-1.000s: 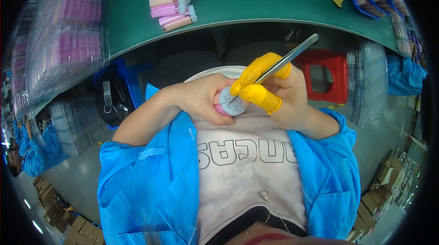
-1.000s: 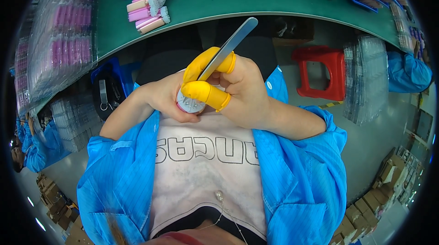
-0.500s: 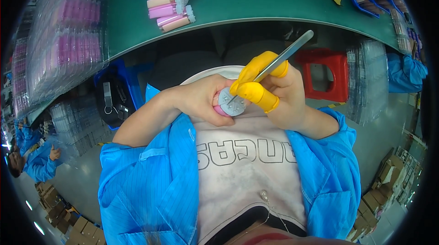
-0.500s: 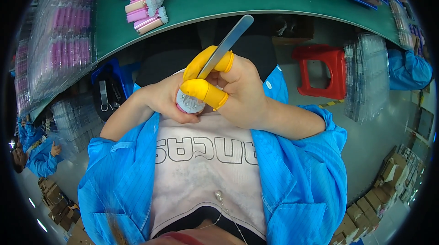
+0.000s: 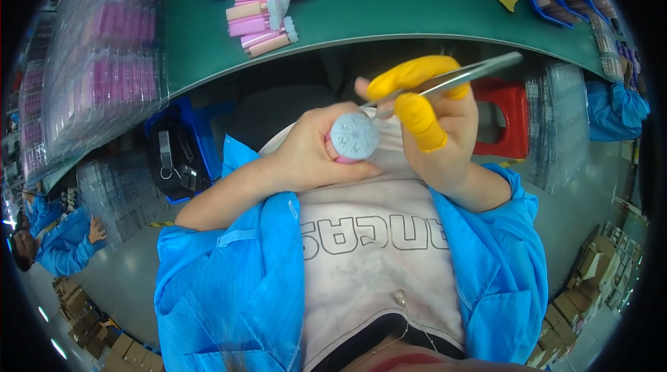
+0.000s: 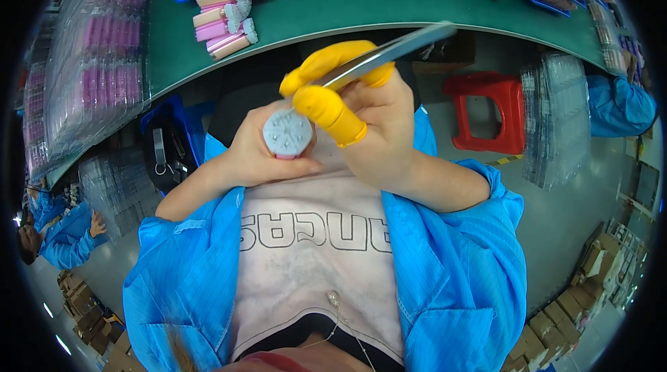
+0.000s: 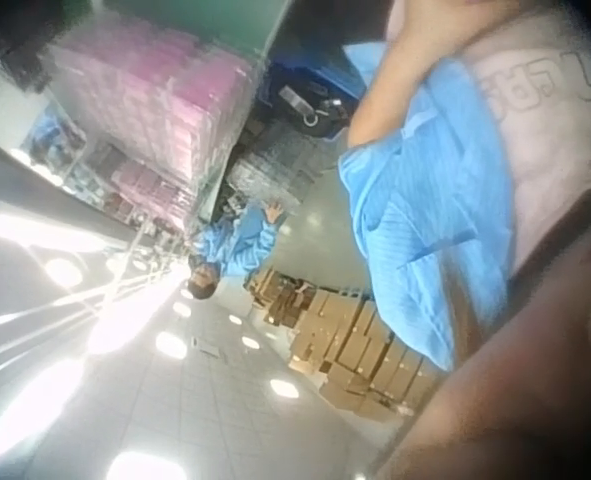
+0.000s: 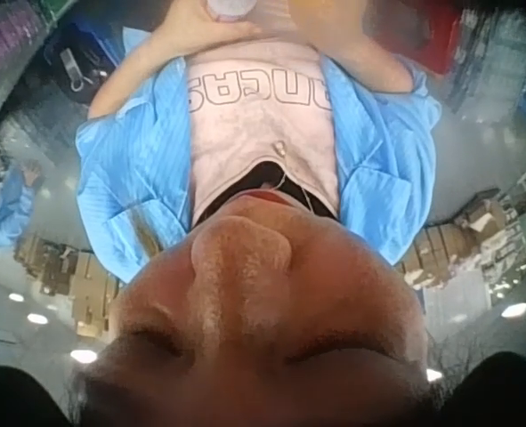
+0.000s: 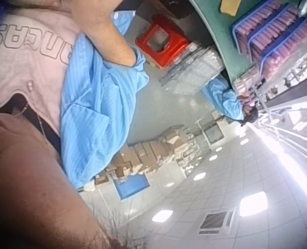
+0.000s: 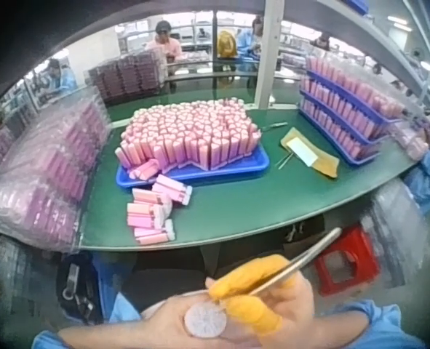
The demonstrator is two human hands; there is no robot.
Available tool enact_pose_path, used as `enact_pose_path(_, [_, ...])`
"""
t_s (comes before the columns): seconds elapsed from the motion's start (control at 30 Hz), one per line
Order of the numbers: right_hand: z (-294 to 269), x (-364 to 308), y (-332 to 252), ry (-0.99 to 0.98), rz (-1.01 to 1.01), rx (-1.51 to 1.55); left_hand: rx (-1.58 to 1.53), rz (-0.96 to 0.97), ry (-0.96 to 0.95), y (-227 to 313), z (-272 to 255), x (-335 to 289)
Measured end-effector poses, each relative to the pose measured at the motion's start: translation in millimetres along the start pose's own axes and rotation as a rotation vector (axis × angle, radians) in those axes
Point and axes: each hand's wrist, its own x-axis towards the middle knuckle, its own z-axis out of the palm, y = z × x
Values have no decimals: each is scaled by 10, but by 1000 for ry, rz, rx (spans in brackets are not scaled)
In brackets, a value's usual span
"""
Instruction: The person assembles small plastic components at a worktable using tweezers.
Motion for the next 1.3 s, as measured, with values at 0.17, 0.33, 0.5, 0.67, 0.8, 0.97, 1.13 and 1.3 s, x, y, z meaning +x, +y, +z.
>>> enact_pose_path(0.17, [167,158,-42,-277,-206,-553,27,137,282,-31,114,9])
enact_pose_path(0.33, [267,259,49,-392,-326,-849,200,172,311,-27,149,-10])
enact_pose_path(0.5, [251,294,-11,-279,16,-417,-213,-114,-7,120,-17,-33])
enact_pose_path(0.67, [258,303,10,-425,5,-295,-647,-182,-212,-76,-3,-21])
enact_pose_path(0.8, [188,378,40,-632,-349,-510,-336,110,-399,-113,47,51])
enact_pose_path(0.97, [239,301,-147,-67,-232,-225,274,249,417,71,37,68])
enact_pose_path(1.13, [136,241,-145,-137,-178,-323,553,349,648,59,2,113])
enact_pose_path(1.3, [115,259,-124,-221,-191,-528,562,413,727,105,50,130])
